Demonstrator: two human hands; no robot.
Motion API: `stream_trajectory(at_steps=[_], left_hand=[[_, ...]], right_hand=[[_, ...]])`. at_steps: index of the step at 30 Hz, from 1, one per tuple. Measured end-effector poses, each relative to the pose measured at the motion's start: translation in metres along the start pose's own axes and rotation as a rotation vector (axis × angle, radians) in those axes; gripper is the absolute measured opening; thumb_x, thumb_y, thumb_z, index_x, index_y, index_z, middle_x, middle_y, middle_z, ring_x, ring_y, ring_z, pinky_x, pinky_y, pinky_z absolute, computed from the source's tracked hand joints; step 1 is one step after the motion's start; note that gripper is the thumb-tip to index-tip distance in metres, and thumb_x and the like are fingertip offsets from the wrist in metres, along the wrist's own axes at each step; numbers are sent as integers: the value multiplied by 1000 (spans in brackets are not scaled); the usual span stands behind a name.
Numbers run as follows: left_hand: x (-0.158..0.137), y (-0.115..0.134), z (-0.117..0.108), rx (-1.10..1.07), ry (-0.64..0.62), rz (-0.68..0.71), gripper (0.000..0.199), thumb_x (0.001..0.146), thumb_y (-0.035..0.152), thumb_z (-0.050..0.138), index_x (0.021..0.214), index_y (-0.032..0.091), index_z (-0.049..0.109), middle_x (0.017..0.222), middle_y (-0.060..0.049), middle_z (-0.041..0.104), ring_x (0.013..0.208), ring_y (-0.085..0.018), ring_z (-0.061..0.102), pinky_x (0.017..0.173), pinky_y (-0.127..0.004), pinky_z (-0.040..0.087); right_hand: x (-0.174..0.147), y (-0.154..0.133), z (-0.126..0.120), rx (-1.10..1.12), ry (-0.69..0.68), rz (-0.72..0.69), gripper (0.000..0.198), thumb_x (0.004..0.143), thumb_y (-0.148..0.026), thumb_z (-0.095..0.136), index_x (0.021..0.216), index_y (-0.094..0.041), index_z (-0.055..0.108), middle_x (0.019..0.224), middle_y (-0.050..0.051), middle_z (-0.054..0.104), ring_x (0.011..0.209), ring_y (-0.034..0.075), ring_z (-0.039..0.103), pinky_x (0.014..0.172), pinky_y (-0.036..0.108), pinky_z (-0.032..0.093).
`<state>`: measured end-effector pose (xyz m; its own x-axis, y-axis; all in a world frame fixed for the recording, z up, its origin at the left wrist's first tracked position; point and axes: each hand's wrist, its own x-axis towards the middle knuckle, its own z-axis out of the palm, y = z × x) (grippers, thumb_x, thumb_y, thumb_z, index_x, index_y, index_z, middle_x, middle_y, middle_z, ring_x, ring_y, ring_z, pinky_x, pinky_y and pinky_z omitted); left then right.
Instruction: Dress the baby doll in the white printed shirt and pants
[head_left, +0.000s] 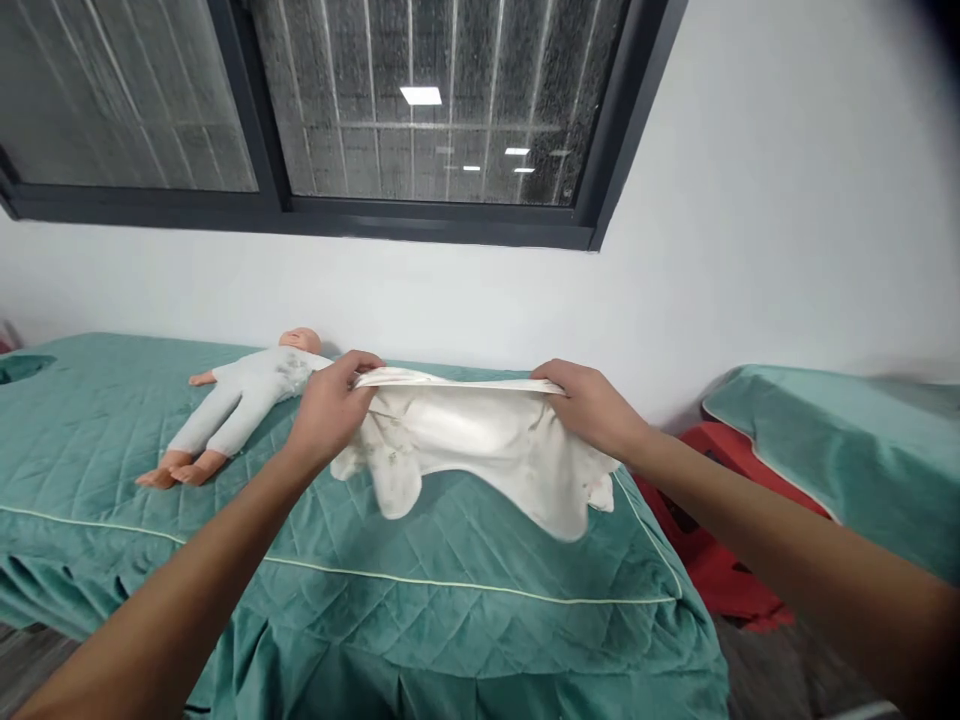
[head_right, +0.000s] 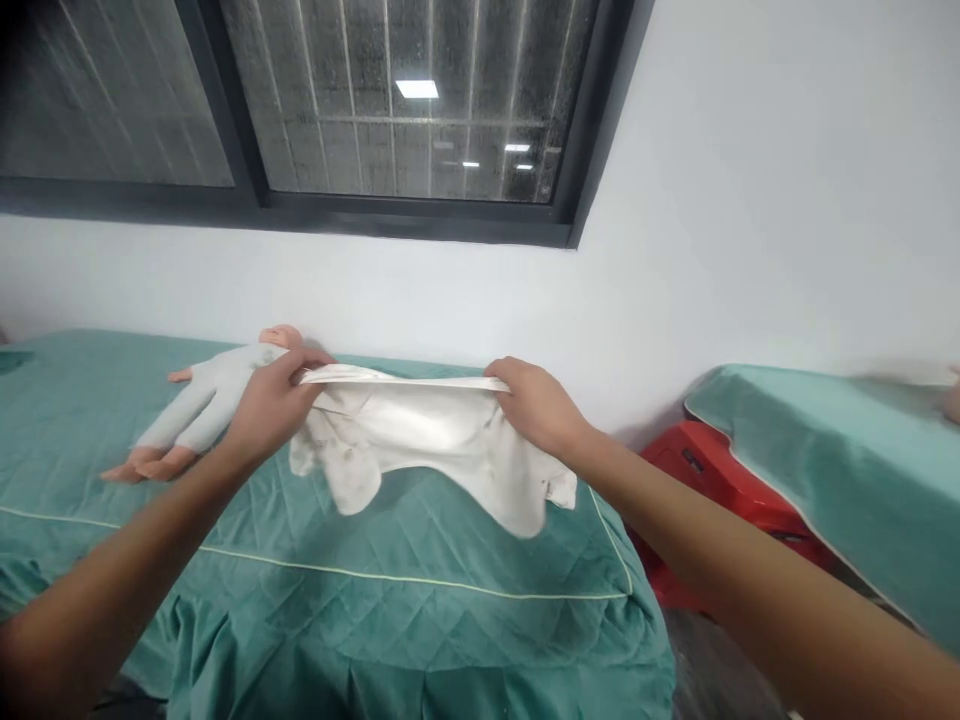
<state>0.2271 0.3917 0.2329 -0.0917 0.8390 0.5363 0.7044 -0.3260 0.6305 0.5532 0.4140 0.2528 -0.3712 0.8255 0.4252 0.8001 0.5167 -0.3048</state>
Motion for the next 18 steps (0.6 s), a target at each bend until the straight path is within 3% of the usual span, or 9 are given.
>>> stream_trajectory(at_steps=[3,6,8,11,14,18], left_hand=[[-2,-10,-5,-51,50,-114,28,80,30,53,102,22,69,99,1,73,95,-20,64,78,-25,48],[0,-20,-9,11,7,-152,30,82,38,53,102,23,70,100,0,74,95,-21,64,77,-26,48],[4,-27,-9,142,-62,-152,31,84,43,51,100,25,70,98,-1,74,93,-23,65,77,-28,47],[18,-42,-3,443,-179,-169,36,87,49,46,102,26,69,95,-5,74,90,-27,65,76,-33,47],[31,-58,17,655,-252,-161,36,89,44,45,112,25,66,102,-10,72,96,-31,64,79,-37,48],[14,-69,80,729,-143,-69,37,90,14,38,120,15,60,121,-19,62,117,-33,56,91,-44,46]], right_hand=[[-8,6,-1,137,12,105,30,81,-17,43,98,-23,66,100,0,69,93,18,61,79,28,44],[-13,14,-4,226,18,230,28,83,-24,43,98,-23,67,95,0,70,84,17,62,72,26,44],[-11,22,-3,246,-20,305,29,83,-26,44,97,-21,68,92,0,70,79,17,61,68,26,43],[3,37,6,229,-185,343,27,80,-25,44,91,-19,68,89,1,70,78,18,62,65,25,43],[24,45,34,67,-293,291,24,82,-22,44,89,-20,67,94,3,71,86,20,64,70,26,45],[35,26,109,-266,-185,285,37,86,-11,41,116,-14,62,119,15,66,109,28,60,90,38,44]])
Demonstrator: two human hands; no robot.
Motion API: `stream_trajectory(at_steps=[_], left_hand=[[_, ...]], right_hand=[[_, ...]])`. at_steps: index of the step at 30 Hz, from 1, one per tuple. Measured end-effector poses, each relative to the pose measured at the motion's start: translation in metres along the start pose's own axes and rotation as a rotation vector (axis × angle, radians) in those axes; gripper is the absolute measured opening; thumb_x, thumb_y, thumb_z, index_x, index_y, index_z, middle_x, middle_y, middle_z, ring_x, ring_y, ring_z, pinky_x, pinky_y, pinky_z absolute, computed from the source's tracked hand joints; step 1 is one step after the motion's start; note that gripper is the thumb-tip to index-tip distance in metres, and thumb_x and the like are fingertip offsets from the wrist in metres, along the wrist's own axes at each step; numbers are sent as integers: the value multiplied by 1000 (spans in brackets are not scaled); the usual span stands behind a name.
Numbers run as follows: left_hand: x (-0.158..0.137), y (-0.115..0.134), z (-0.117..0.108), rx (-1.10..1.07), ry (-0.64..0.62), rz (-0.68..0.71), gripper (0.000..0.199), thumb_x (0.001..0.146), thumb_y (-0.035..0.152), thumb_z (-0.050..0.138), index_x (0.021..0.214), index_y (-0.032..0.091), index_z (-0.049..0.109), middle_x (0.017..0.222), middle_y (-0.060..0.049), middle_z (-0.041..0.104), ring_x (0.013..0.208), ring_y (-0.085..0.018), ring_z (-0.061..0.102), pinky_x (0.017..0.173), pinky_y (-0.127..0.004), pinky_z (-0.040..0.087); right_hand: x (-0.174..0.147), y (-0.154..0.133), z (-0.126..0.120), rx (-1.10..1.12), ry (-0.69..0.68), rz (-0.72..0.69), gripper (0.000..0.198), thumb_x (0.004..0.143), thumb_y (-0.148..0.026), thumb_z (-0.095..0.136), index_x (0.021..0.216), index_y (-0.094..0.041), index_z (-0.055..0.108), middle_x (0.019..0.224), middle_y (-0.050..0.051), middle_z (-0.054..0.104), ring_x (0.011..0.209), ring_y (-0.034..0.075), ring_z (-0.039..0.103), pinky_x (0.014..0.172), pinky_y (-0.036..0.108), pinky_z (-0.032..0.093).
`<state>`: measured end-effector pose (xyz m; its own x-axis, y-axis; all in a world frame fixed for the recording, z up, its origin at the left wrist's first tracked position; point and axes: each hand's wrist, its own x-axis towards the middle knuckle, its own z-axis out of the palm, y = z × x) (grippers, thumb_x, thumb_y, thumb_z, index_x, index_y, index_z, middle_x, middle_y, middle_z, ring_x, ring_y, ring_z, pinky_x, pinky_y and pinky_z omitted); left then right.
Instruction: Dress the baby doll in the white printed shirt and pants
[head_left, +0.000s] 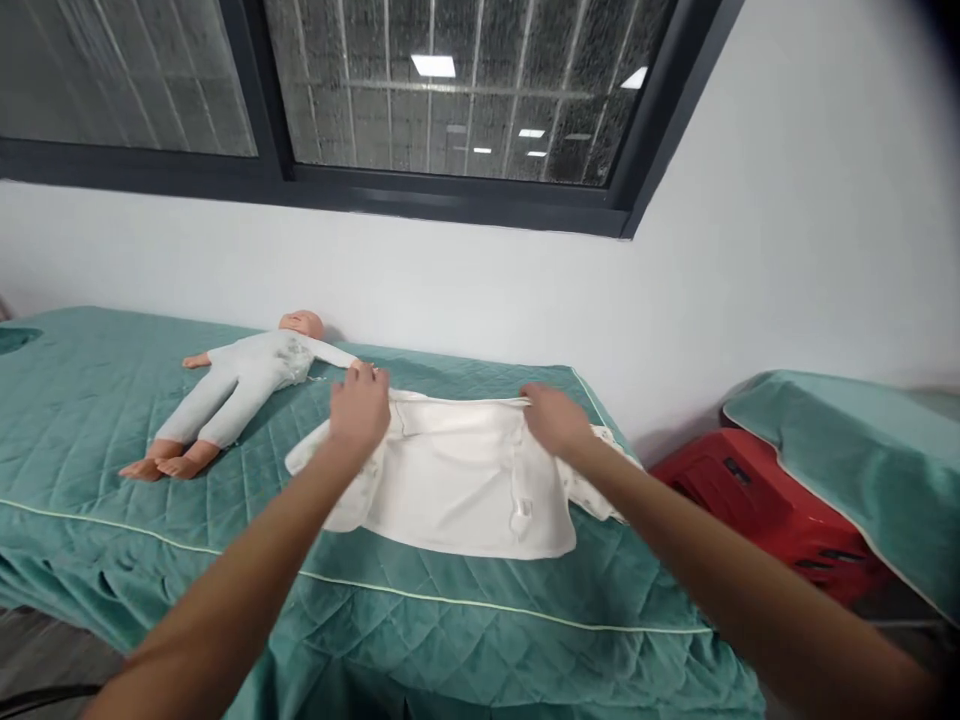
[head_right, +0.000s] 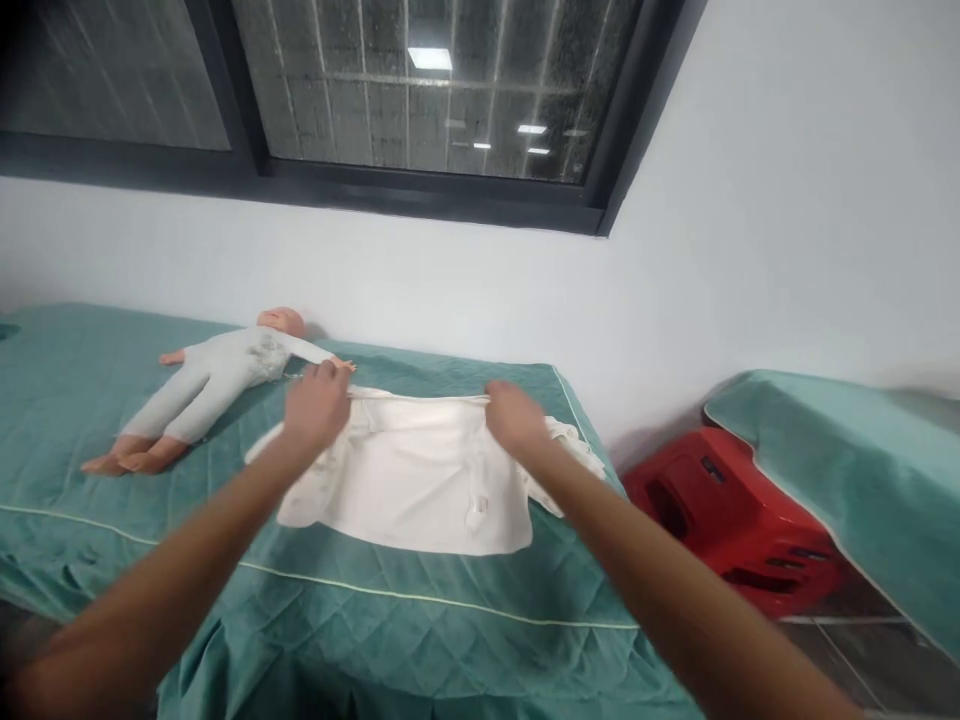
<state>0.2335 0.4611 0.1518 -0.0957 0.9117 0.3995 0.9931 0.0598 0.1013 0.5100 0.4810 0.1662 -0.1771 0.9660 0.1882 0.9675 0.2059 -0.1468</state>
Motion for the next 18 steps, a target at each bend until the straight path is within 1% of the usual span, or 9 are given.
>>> stream_trajectory(at_steps=[1,2,3,4,6,8,10,14,18], left_hand=[[-10,14,18,-48,-1,12,38,89,12,37,120,13,59,126,-20,59,120,-32,54,94,-44,45],[-22,27,37,-140,-45,39,37,89,12,40,120,13,59,127,-19,58,120,-30,55,96,-42,45],[-34,41,56,-251,-95,67,36,90,14,41,121,13,58,127,-18,59,120,-26,55,99,-38,45],[-45,52,73,-335,-140,97,36,92,16,40,123,12,57,128,-16,59,122,-24,54,103,-35,44],[-59,64,100,-375,-161,117,39,93,16,37,127,10,56,137,-17,54,133,-24,45,112,-37,36],[-58,62,115,-348,-157,92,42,93,20,37,129,4,53,142,-20,49,139,-27,38,116,-39,31],[-46,52,119,-302,-176,69,45,94,24,39,130,1,52,143,-23,48,139,-29,37,117,-42,29],[-19,39,110,-218,-231,-6,45,95,28,38,131,4,52,138,-22,52,134,-31,42,114,-47,29],[-11,43,103,-203,-148,-69,51,96,31,37,141,7,41,142,-20,48,132,-33,43,108,-47,36]], right_hand=[[-2,-15,21,-25,26,-17,42,85,-7,40,123,-13,58,128,18,60,120,28,54,99,41,40],[-5,-29,43,-73,48,-107,46,85,-4,39,127,-12,56,134,20,56,126,28,49,105,42,35],[-9,-43,64,-94,22,-190,46,86,-4,40,129,-11,54,138,20,53,130,28,45,108,42,32],[-13,-55,82,-83,-14,-217,46,88,-7,39,132,-12,52,141,18,51,132,27,43,110,41,32],[-17,-69,110,-52,-69,-153,46,91,-12,38,135,-8,49,144,18,48,136,26,40,113,39,29],[-14,-71,123,-21,-79,-16,45,91,-13,38,133,-5,49,143,20,49,136,26,39,114,38,28],[-4,-67,125,-5,-68,92,43,90,-15,38,130,-2,51,141,23,49,135,28,41,113,39,28],[10,-64,127,-2,-68,196,49,94,-28,39,132,0,49,144,28,43,137,36,37,113,46,28],[9,-71,136,42,28,238,61,94,-34,41,146,-4,34,155,25,26,145,39,21,114,49,25]])
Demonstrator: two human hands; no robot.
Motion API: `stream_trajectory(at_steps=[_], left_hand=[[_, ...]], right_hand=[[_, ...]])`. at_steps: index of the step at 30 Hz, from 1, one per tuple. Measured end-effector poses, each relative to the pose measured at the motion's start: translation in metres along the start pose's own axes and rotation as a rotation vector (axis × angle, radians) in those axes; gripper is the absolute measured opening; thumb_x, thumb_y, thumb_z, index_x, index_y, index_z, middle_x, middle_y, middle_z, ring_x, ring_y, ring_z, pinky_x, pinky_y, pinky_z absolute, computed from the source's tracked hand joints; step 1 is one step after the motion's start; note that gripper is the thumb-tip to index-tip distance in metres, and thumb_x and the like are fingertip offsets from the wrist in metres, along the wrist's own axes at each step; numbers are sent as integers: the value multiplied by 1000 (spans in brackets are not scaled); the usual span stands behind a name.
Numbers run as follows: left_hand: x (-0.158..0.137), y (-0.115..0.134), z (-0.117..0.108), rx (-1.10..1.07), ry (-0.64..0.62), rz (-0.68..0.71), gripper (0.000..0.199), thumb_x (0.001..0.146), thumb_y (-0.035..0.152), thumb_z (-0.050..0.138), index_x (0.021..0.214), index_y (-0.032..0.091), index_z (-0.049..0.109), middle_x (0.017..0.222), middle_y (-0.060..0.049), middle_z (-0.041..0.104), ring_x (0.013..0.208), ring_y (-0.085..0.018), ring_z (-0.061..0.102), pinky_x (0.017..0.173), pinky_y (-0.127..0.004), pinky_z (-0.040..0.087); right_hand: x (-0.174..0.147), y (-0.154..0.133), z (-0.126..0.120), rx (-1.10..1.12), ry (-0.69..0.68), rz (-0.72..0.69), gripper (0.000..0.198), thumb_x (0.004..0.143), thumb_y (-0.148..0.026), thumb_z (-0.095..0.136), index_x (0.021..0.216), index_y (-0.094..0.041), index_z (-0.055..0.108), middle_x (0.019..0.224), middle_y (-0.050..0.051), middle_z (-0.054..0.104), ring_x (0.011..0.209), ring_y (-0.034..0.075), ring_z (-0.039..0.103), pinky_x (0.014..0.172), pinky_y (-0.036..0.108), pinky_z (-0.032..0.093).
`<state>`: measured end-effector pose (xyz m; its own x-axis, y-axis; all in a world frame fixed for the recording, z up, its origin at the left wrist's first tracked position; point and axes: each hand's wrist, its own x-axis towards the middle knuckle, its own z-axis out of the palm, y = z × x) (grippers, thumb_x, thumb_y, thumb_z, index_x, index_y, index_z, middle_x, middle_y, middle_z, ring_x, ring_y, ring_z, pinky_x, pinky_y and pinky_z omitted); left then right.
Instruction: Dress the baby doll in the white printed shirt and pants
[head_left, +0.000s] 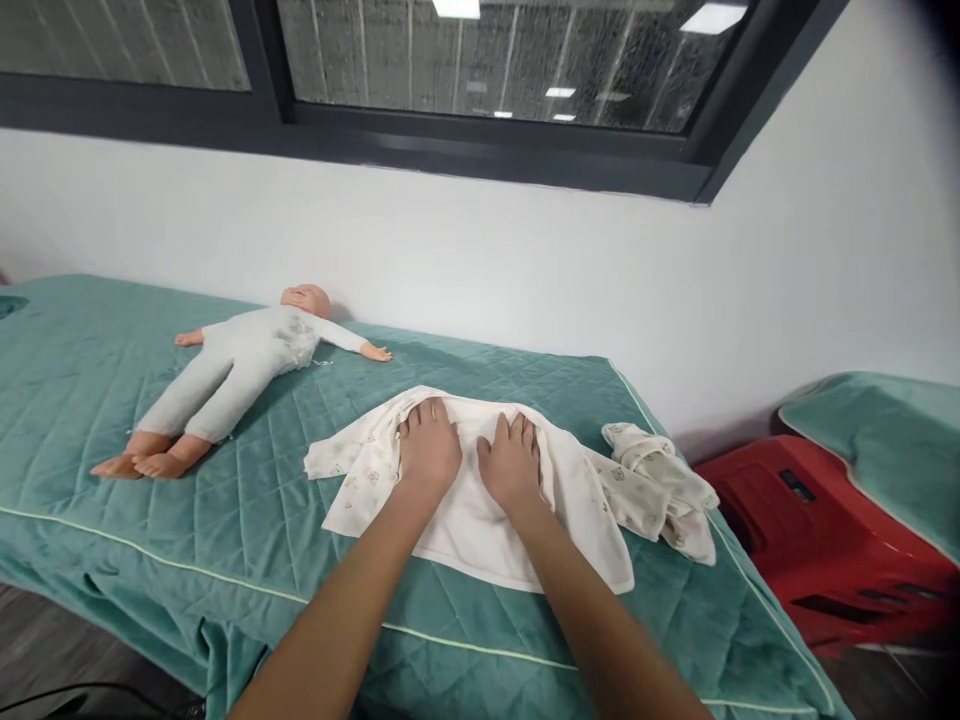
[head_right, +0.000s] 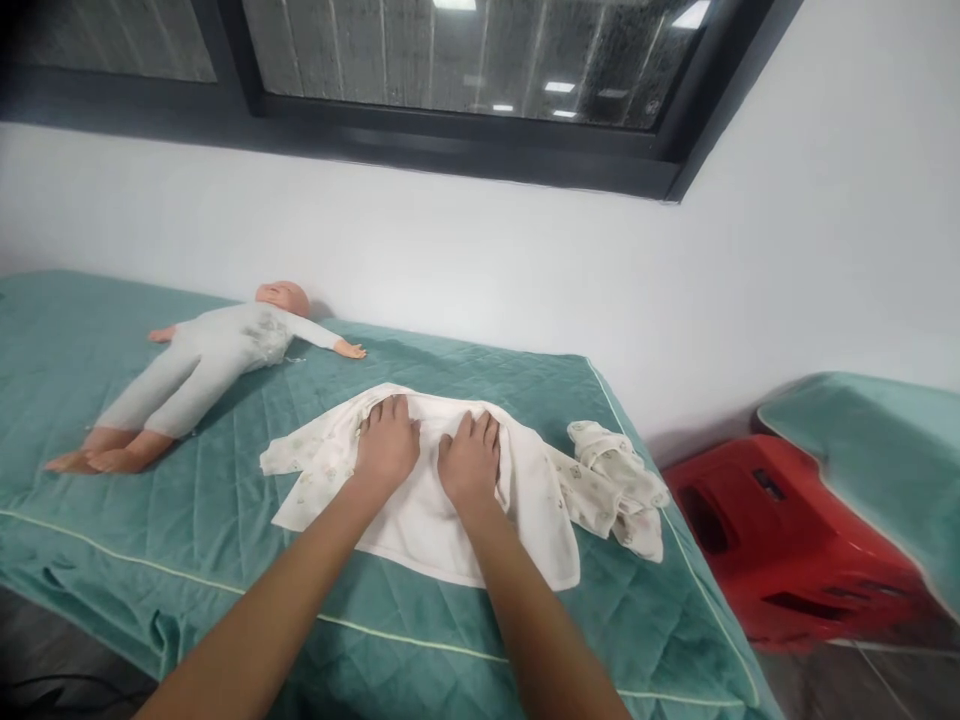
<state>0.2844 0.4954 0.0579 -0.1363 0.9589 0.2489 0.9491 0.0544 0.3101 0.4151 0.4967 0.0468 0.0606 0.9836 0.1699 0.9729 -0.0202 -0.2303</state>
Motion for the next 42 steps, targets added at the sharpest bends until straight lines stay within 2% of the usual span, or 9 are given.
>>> stream_trajectory(at_steps=[3,5,15,18,23,29,35,38,42], left_hand=[[2,-3,2,-12,58,7,54,98,33,32,147,11,34,148,-18,44,134,-33,41,109,-49,36],[6,-9,4,-3,64,22,56,98,35,30,149,12,32,149,-17,43,134,-33,40,109,-50,34],[62,-24,17,70,7,78,57,97,35,33,151,16,31,147,-17,44,133,-34,41,111,-53,31],[87,-22,28,57,-8,59,58,97,36,32,152,16,30,149,-17,42,135,-36,38,110,-55,32],[116,-22,46,42,51,55,60,96,34,33,153,15,28,152,-16,38,135,-35,38,113,-53,29],[125,-25,54,67,-6,58,61,96,36,31,150,7,31,152,-18,39,139,-34,35,116,-50,26],[138,-26,52,75,-154,18,52,98,30,26,140,6,43,140,-22,52,132,-32,45,109,-48,34],[143,-27,48,87,-140,-22,48,97,27,26,134,6,49,134,-25,56,128,-35,50,105,-50,37],[144,-30,46,99,-87,-39,51,97,31,27,139,9,45,140,-23,52,129,-37,47,103,-52,38]], right_hand=[[0,0,2,82,113,-68,67,95,-36,40,153,-10,21,161,21,10,147,37,13,115,49,23],[4,2,1,120,136,-100,67,96,-38,38,154,-13,17,162,19,7,147,36,15,116,47,22],[65,3,10,103,59,-40,68,96,-42,35,156,-18,11,163,15,8,146,33,23,116,45,25],[91,-1,18,97,53,-41,68,95,-41,36,155,-16,15,163,15,9,145,34,24,116,44,24],[121,-2,31,110,84,-38,62,90,-33,43,145,-7,31,161,17,14,146,32,21,119,42,21],[128,3,39,115,95,-87,64,93,-40,41,147,-8,28,161,17,13,147,32,18,119,42,19],[130,3,39,87,-78,-19,72,95,-51,35,154,-11,20,163,16,10,147,35,20,119,44,19],[131,3,39,86,-121,-12,72,96,-53,30,154,-11,19,162,17,11,148,33,19,118,44,19],[131,4,38,89,-137,-22,73,96,-54,30,155,-11,19,162,17,13,148,32,19,118,42,19]])
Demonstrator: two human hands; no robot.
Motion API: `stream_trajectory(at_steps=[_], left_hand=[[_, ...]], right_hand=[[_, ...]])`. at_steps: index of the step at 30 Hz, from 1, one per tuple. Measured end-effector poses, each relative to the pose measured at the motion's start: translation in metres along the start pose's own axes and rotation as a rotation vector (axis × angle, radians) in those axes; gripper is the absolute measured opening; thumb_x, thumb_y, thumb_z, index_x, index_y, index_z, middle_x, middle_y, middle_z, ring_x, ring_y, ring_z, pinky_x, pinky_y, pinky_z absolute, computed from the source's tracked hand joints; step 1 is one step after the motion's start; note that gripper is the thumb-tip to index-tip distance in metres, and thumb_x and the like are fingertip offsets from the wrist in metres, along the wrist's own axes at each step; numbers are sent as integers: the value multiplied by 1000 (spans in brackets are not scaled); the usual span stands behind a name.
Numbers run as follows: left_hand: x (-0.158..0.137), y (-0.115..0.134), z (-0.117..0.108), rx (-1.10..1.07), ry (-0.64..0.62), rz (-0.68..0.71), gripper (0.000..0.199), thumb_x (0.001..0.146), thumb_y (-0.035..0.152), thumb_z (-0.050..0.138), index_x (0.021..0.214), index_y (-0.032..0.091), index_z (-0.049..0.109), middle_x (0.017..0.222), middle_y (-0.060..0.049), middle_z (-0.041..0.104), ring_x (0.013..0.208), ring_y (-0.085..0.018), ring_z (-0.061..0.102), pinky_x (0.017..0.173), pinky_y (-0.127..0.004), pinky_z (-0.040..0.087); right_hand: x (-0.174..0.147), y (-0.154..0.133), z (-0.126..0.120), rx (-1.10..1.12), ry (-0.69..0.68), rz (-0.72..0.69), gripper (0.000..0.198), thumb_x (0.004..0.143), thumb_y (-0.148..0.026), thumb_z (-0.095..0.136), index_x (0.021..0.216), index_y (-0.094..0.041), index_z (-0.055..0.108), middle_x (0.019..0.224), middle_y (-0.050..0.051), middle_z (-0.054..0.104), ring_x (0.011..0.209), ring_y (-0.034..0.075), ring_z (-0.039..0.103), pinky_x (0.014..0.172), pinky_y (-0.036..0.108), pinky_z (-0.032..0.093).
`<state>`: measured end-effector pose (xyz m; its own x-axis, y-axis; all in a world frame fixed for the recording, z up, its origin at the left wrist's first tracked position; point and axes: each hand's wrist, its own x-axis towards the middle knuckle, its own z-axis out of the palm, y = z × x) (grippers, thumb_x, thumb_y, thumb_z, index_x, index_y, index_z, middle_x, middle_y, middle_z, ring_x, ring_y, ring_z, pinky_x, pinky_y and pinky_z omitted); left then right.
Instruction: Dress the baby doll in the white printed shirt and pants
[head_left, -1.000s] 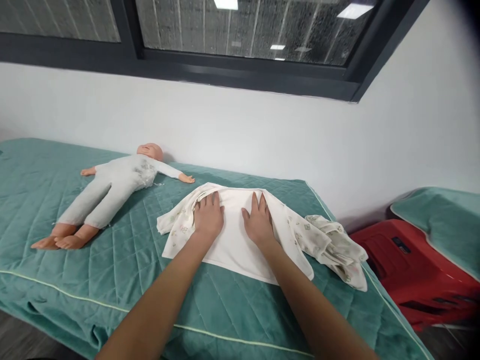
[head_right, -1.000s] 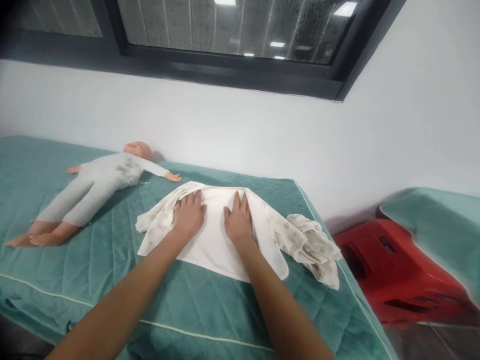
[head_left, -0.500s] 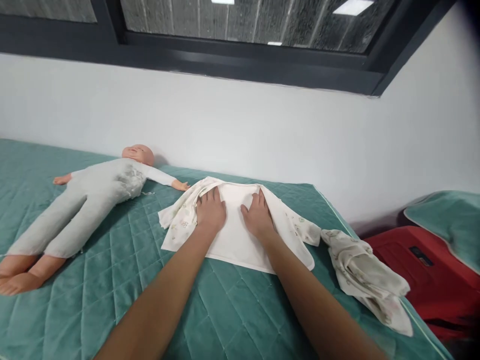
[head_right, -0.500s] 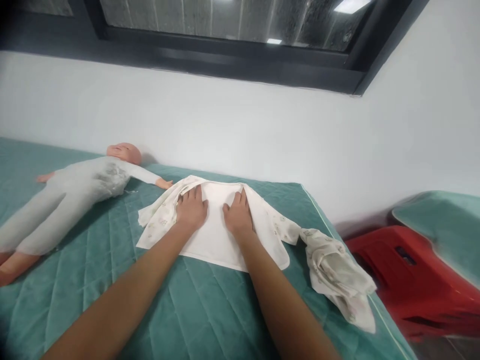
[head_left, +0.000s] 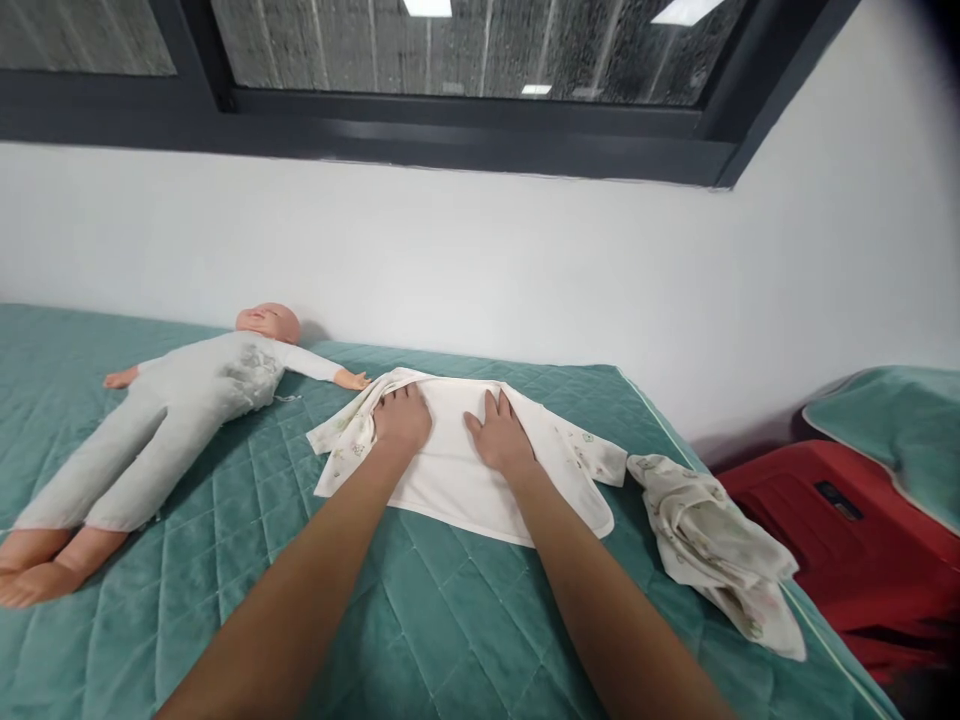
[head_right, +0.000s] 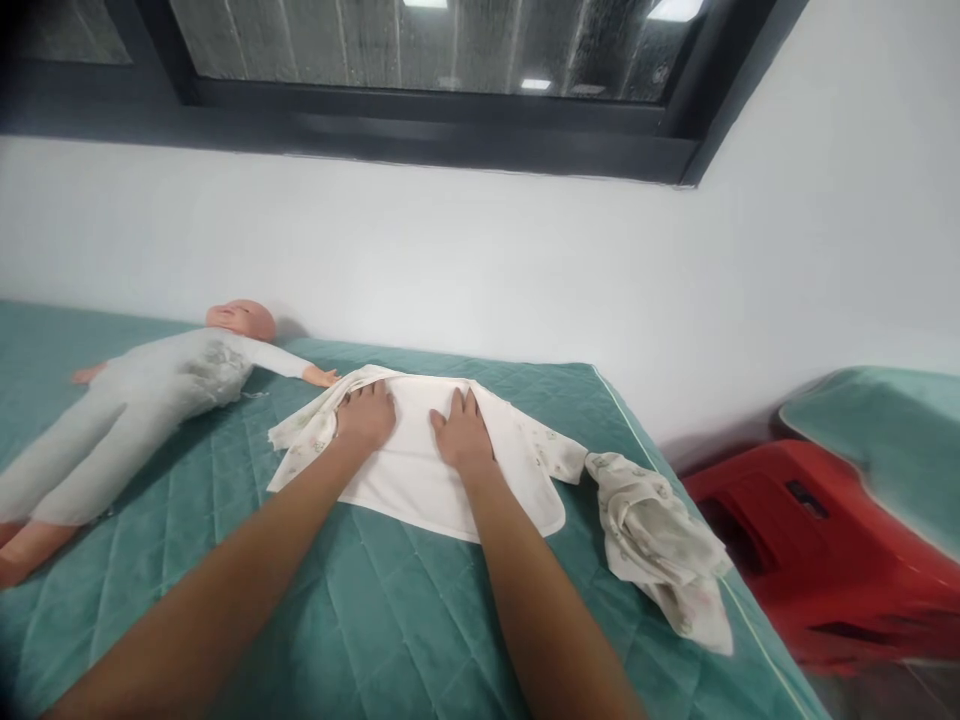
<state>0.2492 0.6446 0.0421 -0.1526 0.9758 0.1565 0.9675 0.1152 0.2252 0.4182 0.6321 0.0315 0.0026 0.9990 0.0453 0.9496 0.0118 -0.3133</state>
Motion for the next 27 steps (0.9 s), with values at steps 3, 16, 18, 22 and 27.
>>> stream_trajectory(at_steps=[3,16,18,22,27], left_hand=[[-2,-1,2,4,19,5,50,98,32,27,137,10,48,137,-21,55,127,-36,49,104,-50,39],[-1,0,17,49,109,16,50,97,31,30,133,6,53,134,-20,57,125,-33,50,103,-47,39],[-1,1,16,50,109,20,49,97,30,30,132,6,54,133,-20,58,124,-33,51,102,-46,40],[-3,2,14,58,116,28,49,96,30,30,131,5,56,131,-21,59,123,-33,52,102,-46,40],[-6,3,13,72,127,30,49,96,28,29,128,4,58,130,-21,58,123,-34,50,102,-47,40]], right_hand=[[0,0,-1,9,7,6,73,96,-53,31,155,-11,19,162,17,12,148,32,18,118,41,18],[6,3,6,-33,-10,30,72,98,-53,26,156,-12,14,163,16,9,147,32,20,119,42,16],[7,3,7,-34,-27,24,73,98,-53,25,156,-10,14,163,17,9,148,32,18,119,41,17],[9,3,9,-48,-41,4,72,99,-51,24,155,-7,14,162,18,11,149,29,13,119,41,15],[9,3,9,-48,-37,9,72,98,-51,25,155,-7,16,162,19,12,149,30,16,119,41,16]])
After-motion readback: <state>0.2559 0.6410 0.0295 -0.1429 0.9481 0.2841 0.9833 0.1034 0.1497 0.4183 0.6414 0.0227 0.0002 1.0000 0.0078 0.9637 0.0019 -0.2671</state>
